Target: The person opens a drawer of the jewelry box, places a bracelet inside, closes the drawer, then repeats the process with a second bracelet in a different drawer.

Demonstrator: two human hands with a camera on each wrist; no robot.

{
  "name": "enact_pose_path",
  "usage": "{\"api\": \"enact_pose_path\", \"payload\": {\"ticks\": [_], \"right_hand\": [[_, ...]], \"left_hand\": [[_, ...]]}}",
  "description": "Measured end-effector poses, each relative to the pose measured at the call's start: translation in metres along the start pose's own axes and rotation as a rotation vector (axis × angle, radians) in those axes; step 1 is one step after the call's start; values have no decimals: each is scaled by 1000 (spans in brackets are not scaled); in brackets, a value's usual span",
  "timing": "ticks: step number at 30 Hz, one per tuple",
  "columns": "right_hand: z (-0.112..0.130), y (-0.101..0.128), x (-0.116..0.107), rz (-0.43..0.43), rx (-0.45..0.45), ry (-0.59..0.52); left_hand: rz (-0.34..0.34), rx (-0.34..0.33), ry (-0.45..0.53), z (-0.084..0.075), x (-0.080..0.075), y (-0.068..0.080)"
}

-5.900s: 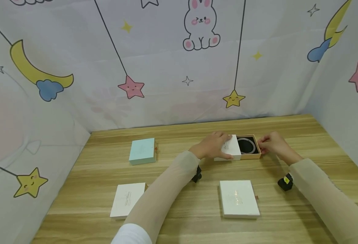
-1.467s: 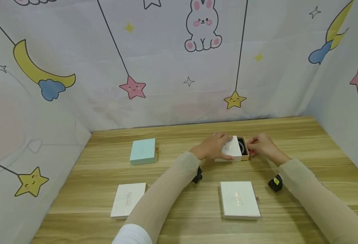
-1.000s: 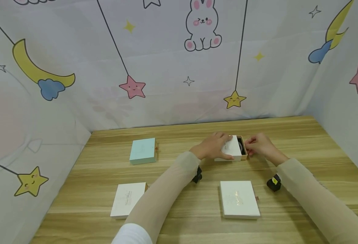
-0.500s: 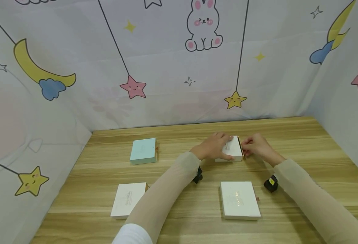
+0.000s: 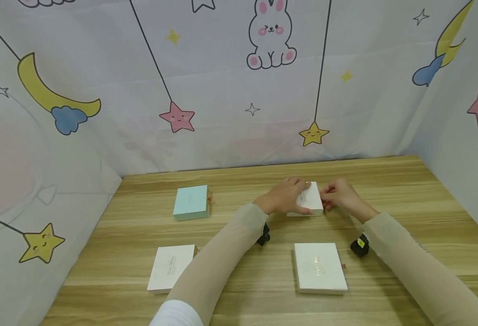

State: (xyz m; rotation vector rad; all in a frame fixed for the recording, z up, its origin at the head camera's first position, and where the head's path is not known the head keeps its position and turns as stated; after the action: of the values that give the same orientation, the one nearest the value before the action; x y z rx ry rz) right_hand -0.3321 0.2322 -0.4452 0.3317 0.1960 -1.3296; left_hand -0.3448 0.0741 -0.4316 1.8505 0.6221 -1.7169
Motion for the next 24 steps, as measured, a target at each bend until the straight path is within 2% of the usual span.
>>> {"api": "enact_pose_path", "payload": {"ticks": [24], "right_hand": [[1,0,2,-5,-17,-6]], "left_hand": [[-5,10,-16,-1,-1,2]]}}
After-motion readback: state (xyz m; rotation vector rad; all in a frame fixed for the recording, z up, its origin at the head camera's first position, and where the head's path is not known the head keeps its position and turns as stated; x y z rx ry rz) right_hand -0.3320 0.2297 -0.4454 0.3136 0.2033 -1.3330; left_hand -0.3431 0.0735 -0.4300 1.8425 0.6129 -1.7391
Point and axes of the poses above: each hand's wrist, its own y-axis away from the middle knuckle, its own x-axis out of the palm, z = x × y, the point moved 5 cm from there along -y, towards the middle knuckle, and after that the axes turned 9 degrees about -y, right-handed, at the moved point
